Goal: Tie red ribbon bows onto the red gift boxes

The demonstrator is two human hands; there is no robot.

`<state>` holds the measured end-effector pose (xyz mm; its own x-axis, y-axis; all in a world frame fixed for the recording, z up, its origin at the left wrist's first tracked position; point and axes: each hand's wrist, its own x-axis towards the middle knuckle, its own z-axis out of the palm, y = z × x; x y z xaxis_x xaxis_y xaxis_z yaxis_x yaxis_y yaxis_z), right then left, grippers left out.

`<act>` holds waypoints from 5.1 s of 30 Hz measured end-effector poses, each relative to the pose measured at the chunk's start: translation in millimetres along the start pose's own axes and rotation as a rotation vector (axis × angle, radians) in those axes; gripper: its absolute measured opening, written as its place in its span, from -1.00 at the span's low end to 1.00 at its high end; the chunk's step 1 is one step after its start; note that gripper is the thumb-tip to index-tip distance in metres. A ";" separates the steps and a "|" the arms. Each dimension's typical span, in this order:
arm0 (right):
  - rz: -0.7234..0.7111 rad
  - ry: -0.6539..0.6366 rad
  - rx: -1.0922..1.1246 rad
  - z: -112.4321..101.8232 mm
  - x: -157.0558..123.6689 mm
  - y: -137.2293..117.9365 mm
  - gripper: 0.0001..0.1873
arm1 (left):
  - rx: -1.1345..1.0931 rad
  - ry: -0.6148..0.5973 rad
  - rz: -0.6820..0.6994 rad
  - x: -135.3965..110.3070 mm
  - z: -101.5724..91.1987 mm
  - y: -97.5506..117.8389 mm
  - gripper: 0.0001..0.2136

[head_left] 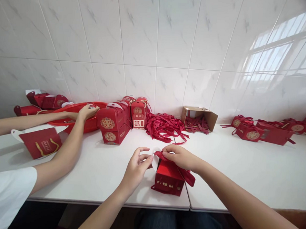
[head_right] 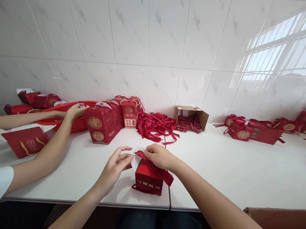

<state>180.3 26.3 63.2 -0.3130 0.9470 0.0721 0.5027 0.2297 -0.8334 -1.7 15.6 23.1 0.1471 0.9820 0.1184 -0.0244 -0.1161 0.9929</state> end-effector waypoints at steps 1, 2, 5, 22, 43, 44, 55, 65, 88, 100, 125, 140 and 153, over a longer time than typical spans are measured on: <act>-0.006 -0.017 -0.041 -0.4 1.2 -0.3 -0.75 | 0.013 0.006 -0.005 0.3 0.0 0.6 -0.62; -0.011 -0.039 -0.085 -0.6 2.7 -0.4 -0.74 | 0.024 0.012 -0.020 1.6 -0.3 0.8 -0.63; -0.002 -0.070 -0.186 -0.5 7.4 -0.5 -0.73 | 0.050 -0.005 -0.105 11.6 -1.8 0.7 -0.66; 0.044 0.060 -0.241 9.0 15.8 1.1 -0.62 | 0.117 -0.201 -0.108 32.3 8.9 12.2 -0.77; -0.042 0.260 -0.289 -6.2 2.0 13.6 -0.74 | 0.605 -0.202 0.111 50.8 -21.5 -7.8 -0.72; -0.036 0.284 -0.285 -12.1 -4.2 16.8 -0.73 | 0.767 -0.165 0.111 54.3 -31.9 -13.7 -0.74; 0.156 0.171 -0.182 -31.1 -55.6 55.2 -0.56 | 0.594 -0.079 0.294 54.8 -23.0 -21.8 -0.76; 0.259 0.323 0.363 -19.5 -39.9 73.3 -0.58 | 0.502 -0.210 0.173 45.3 19.6 -22.5 -0.70; 0.149 0.360 -0.536 -75.4 -94.1 127.4 -0.63 | 0.782 0.050 0.216 46.2 -25.5 -40.0 -0.72; 0.201 0.106 -0.294 -9.6 -71.6 91.4 -0.58 | 0.392 -0.254 -0.190 20.6 -0.6 -32.5 -0.78; 0.171 0.790 1.184 -57.1 -77.1 74.4 -0.93 | -0.753 0.325 -0.152 31.5 21.3 -3.8 -0.87; -0.360 0.648 0.556 -73.0 -29.1 -6.8 -0.75 | 0.032 0.107 0.482 54.8 34.9 78.3 -0.68; -0.332 0.499 0.703 -66.2 -11.2 -38.4 -0.70 | 0.026 -0.078 0.559 60.8 35.6 118.3 -0.66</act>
<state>217.9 21.8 130.7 0.1120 0.8816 0.4585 -0.2063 0.4720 -0.8571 39.5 56.2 148.0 0.1920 0.7563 0.6254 -0.0950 -0.6200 0.7789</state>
